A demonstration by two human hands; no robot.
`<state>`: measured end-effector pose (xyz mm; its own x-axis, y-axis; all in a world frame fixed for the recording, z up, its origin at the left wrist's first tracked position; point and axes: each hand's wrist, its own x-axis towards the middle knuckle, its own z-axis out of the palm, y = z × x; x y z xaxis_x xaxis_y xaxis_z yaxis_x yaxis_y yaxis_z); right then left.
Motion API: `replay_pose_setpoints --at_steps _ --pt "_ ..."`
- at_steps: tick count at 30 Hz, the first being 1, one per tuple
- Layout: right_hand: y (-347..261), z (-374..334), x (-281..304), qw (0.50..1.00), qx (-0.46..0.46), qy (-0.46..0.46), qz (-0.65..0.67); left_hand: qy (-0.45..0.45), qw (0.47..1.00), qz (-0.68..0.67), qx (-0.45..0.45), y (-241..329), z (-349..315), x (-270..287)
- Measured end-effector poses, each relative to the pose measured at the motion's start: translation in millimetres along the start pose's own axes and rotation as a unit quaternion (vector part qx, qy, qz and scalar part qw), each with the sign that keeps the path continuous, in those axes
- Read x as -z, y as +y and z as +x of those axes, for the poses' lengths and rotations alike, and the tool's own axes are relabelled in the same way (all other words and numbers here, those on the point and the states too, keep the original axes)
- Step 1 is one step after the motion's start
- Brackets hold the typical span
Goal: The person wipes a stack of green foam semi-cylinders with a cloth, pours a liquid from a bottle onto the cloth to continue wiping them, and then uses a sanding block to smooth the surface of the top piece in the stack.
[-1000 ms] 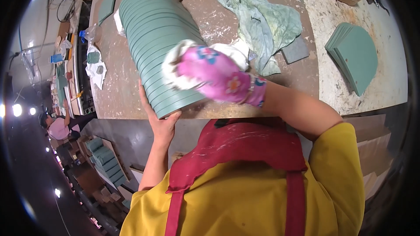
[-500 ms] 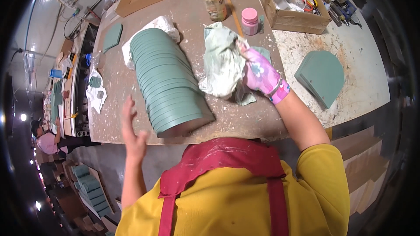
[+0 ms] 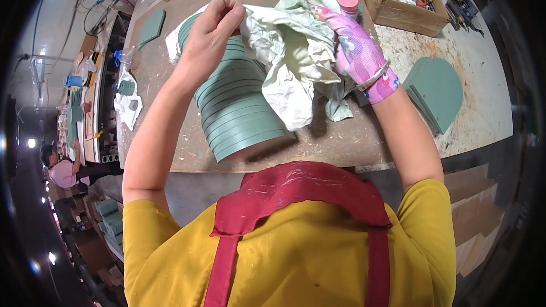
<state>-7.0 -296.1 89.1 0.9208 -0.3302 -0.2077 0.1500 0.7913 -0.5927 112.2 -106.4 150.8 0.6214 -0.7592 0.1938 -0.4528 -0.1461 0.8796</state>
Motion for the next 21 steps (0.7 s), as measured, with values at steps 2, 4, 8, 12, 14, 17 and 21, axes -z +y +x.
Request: replay_pose_setpoints --at_steps 2,4,8,12,14,17,21 --pt "4.2 15.8 26.8 0.983 0.011 -0.134 -0.122 0.021 0.998 -0.059 0.01 3.5 10.4 -4.0" --pt "2.5 39.2 53.0 0.818 0.228 -0.283 -0.446 0.026 0.995 -0.1 0.017 7.3 31.1 -1.5" --pt "-15.1 -10.8 34.7 0.963 -0.122 -0.213 -0.11 0.073 0.971 0.203 -0.101 -14.5 54.2 4.4" --pt "-17.9 -27.7 7.1 0.958 -0.083 -0.163 -0.223 0.011 0.967 0.216 -0.132 -35.1 61.7 3.9" --pt "-27.5 -38.6 6.0 0.97 -0.078 -0.139 -0.184 0.061 0.985 0.134 -0.089 -36.9 66.4 17.8" --pt "-35.6 -34.9 24.6 0.974 -0.029 -0.129 -0.182 0.074 0.995 0.056 -0.028 -12.8 65.2 41.5" --pt "-23.0 -23.8 27.6 0.985 0.005 -0.164 -0.059 -0.127 0.99 0.046 0.037 13.6 30.5 -5.4"
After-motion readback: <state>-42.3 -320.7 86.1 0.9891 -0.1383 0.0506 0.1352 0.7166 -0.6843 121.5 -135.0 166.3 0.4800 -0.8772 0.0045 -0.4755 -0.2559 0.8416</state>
